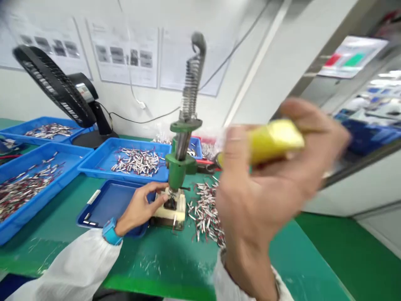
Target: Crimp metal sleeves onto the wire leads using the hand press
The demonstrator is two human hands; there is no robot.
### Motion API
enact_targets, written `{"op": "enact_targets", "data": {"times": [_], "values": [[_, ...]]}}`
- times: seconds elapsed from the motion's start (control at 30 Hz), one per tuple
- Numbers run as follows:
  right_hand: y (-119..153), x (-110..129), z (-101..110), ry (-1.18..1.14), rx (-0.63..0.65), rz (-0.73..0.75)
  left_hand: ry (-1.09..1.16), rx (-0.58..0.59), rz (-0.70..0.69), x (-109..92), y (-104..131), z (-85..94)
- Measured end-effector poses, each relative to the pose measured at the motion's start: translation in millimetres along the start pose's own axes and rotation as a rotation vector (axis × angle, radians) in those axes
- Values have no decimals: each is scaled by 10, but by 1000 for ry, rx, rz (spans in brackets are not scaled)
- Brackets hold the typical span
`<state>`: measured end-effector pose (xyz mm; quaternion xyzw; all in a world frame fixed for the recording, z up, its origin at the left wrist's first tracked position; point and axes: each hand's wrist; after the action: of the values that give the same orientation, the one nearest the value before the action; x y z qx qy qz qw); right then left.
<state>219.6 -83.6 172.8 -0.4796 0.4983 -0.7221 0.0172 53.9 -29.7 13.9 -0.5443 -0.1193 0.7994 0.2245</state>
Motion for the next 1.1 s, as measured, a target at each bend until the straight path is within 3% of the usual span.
{"op": "enact_targets", "data": {"times": [0.13, 0.2, 0.27, 0.37, 0.43, 0.53, 0.57, 0.6, 0.7, 0.8, 0.9, 1.1], "values": [[574, -631, 195, 142, -41, -87, 67, -39, 7, -30, -79, -104], [999, -978, 229, 273, 300, -174, 169, 1, 60, -62, -140, -151], [1409, -1233, 212, 354, 493, -218, 298, 89, 142, -97, -198, -150], [1770, -1378, 125, 375, 557, -229, 350, 298, 172, -115, -271, -7], [1818, -1370, 89, 314, 539, -225, 190, 300, 104, -84, -318, 194], [1750, -1349, 121, 228, 473, -278, -215, 13, -33, -1, -349, 611], [1721, -1352, 148, 216, 443, -327, -315, -35, -60, 20, -331, 757], [1696, -1359, 177, 209, 414, -389, -368, 0, -66, 33, -293, 891], [1643, -1366, 233, 158, 379, -608, -376, 353, 39, 22, -67, 1150], [1593, -1308, 198, 75, 367, -722, -344, 626, 87, 8, 203, 1156], [1533, -1201, 60, -2, 316, -744, -331, 739, 46, 32, 360, 1042], [1438, -1037, -339, -212, 287, -775, -467, 806, -107, -3, 398, 970]]}}
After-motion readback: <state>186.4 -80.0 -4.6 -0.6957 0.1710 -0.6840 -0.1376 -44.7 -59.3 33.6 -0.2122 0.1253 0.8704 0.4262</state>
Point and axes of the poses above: each hand's wrist, its own y-axis away from the middle knuckle, its own z-axis out of the back of the hand, x = y × z, and after that the axes turned 6 degrees about -z, right-handed
